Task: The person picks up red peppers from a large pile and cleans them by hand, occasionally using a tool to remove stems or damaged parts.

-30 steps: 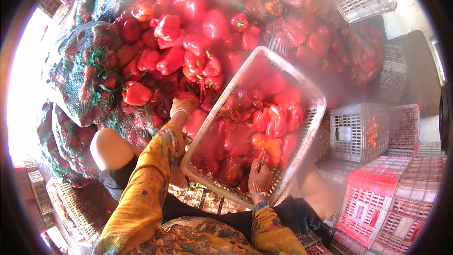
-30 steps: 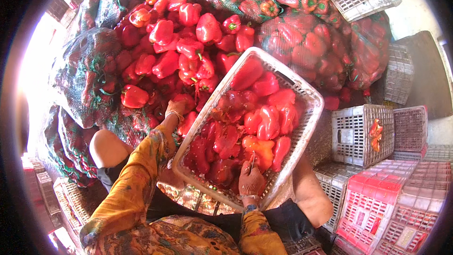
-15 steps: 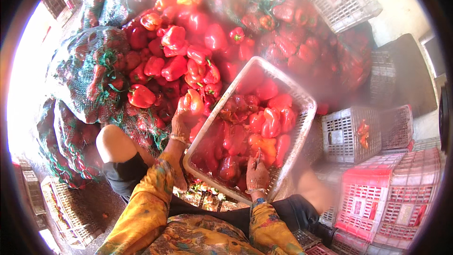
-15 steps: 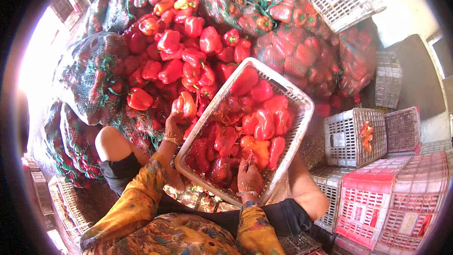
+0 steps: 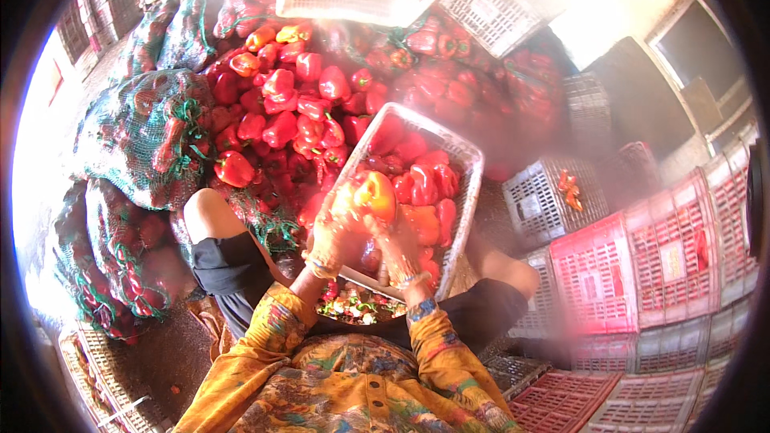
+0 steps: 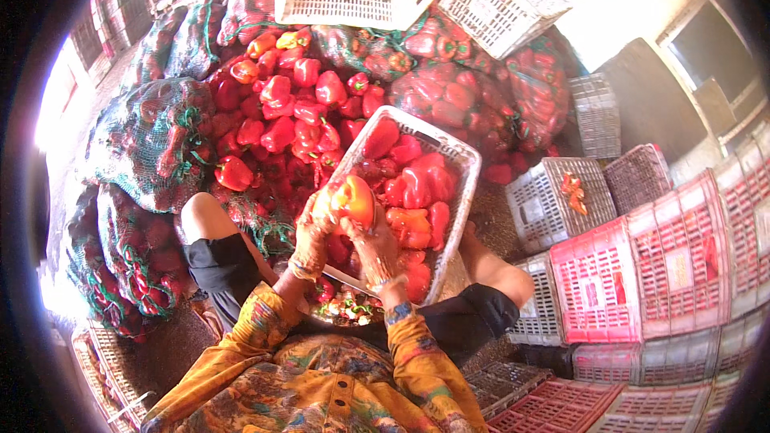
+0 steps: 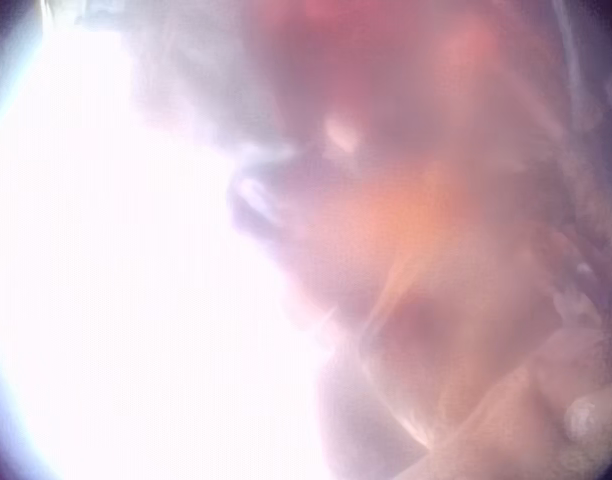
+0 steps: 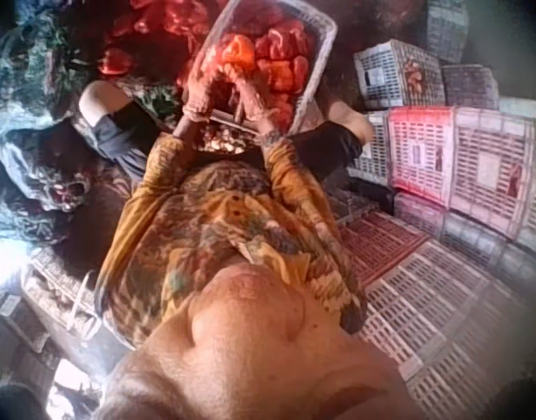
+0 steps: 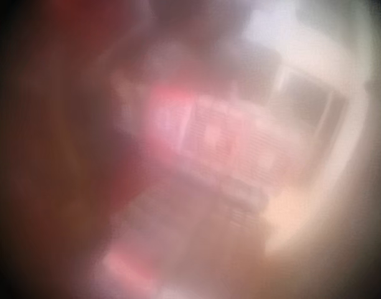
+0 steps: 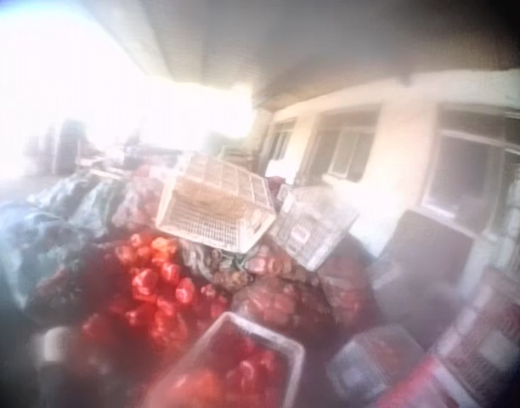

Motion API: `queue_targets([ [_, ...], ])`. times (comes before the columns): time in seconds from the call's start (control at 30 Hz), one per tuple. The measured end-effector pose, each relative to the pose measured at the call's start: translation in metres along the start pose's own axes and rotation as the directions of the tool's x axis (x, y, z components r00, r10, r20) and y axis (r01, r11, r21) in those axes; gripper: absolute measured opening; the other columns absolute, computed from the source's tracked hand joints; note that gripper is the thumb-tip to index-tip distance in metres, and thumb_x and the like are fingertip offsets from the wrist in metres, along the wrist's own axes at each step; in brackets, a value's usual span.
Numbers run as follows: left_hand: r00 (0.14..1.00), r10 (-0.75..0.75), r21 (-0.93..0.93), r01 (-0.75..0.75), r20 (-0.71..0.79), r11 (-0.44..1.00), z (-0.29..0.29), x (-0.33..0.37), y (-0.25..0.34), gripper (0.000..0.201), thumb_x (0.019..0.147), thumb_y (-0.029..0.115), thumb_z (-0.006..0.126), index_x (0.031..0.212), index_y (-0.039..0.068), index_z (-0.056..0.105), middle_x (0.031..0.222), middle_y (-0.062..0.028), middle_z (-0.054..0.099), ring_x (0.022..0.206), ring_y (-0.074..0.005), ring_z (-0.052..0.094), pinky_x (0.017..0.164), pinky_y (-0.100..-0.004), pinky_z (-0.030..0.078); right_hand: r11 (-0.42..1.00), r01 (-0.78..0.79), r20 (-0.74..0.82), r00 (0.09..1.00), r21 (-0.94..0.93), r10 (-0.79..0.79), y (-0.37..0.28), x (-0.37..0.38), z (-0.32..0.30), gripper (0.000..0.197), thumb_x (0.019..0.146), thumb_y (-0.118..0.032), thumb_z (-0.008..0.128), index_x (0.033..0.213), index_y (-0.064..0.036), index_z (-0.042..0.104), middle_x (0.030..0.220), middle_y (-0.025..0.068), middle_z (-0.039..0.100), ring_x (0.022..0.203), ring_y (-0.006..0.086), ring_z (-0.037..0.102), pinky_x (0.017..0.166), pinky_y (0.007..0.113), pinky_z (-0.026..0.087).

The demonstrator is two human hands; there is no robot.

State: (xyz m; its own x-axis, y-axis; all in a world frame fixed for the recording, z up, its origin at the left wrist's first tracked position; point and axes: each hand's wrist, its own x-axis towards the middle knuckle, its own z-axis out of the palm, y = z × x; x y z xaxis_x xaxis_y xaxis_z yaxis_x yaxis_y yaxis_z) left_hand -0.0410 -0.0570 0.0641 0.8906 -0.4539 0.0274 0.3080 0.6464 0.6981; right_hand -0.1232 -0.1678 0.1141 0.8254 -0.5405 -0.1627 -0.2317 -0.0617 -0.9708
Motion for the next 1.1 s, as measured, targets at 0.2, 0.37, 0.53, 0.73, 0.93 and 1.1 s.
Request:
queue_targets([
  [0.2,0.994,0.012,0.165,0.006,-0.109,0.986,0.003,-0.009,-0.029,0.052,0.091,0.018,0.072,0.135,-0.002,0.053,0.124,-0.0091,0.064,0.107,-0.0172,0.064,0.094,-0.0321,0.053,0.993,0.098,-0.290,0.951,-0.060,-0.111,0.047,0.000,0.021,0.062,0.092,-0.027,0.071,0.144,-0.0037,0.048,0.115,0.0151,0.069,0.099,0.0220,0.067,0.087,0.036,0.053],
  [0.37,0.974,-0.200,-0.284,0.222,0.103,0.933,0.031,-0.010,0.004,0.040,0.099,0.032,0.060,0.128,0.005,0.056,0.117,-0.0090,0.066,0.106,-0.0208,0.066,0.093,-0.0358,0.054,0.990,0.089,-0.294,0.954,0.109,-0.053,0.010,-0.026,0.019,0.046,0.096,-0.018,0.068,0.136,-0.0004,0.054,0.113,0.0078,0.069,0.101,0.0138,0.067,0.082,0.030,0.056],
  [0.53,0.938,-0.293,-0.430,0.346,0.187,0.834,0.015,0.006,-0.029,0.031,0.098,0.023,0.056,0.120,0.001,0.057,0.116,-0.0127,0.064,0.106,-0.0225,0.064,0.092,-0.0364,0.054,0.975,0.063,-0.250,0.968,0.212,-0.009,0.005,-0.035,0.009,0.029,0.097,-0.019,0.066,0.121,-0.0017,0.063,0.097,0.0044,0.068,0.061,0.0096,0.059,0.049,0.026,0.048],
  [0.73,0.692,-0.691,-0.519,0.677,0.207,0.522,0.009,0.013,-0.054,0.057,0.102,0.055,0.043,0.135,0.010,0.054,0.118,-0.0112,0.068,0.091,-0.0252,0.071,0.068,-0.0376,0.061,0.867,-0.217,-0.052,0.962,0.448,0.268,0.017,-0.016,-0.015,0.032,0.094,-0.038,0.068,0.103,-0.0089,0.059,0.074,-0.0015,0.057,0.048,0.0099,0.048,0.044,0.029,0.044],
  [0.93,0.879,-0.437,-0.227,0.472,0.190,0.852,-0.004,0.038,-0.065,0.044,0.102,0.040,0.052,0.128,0.005,0.058,0.109,-0.0086,0.069,0.083,-0.0194,0.066,0.068,-0.0301,0.055,0.733,-0.227,-0.051,0.941,0.641,0.336,0.046,0.013,-0.033,0.035,0.096,-0.046,0.063,0.102,-0.0121,0.059,0.070,-0.0040,0.047,0.053,0.0082,0.045,0.047,0.026,0.041],
  [1.1,0.996,0.086,0.360,-0.089,0.025,0.929,0.043,0.017,-0.010,0.046,0.089,0.015,0.075,0.128,0.004,0.054,0.107,-0.0015,0.064,0.092,-0.0125,0.059,0.084,-0.0288,0.052,0.839,-0.143,-0.330,0.875,0.525,0.355,0.037,0.017,-0.045,0.040,0.099,-0.047,0.058,0.112,-0.0088,0.061,0.081,0.0013,0.057,0.057,0.0109,0.048,0.049,0.027,0.043],
])
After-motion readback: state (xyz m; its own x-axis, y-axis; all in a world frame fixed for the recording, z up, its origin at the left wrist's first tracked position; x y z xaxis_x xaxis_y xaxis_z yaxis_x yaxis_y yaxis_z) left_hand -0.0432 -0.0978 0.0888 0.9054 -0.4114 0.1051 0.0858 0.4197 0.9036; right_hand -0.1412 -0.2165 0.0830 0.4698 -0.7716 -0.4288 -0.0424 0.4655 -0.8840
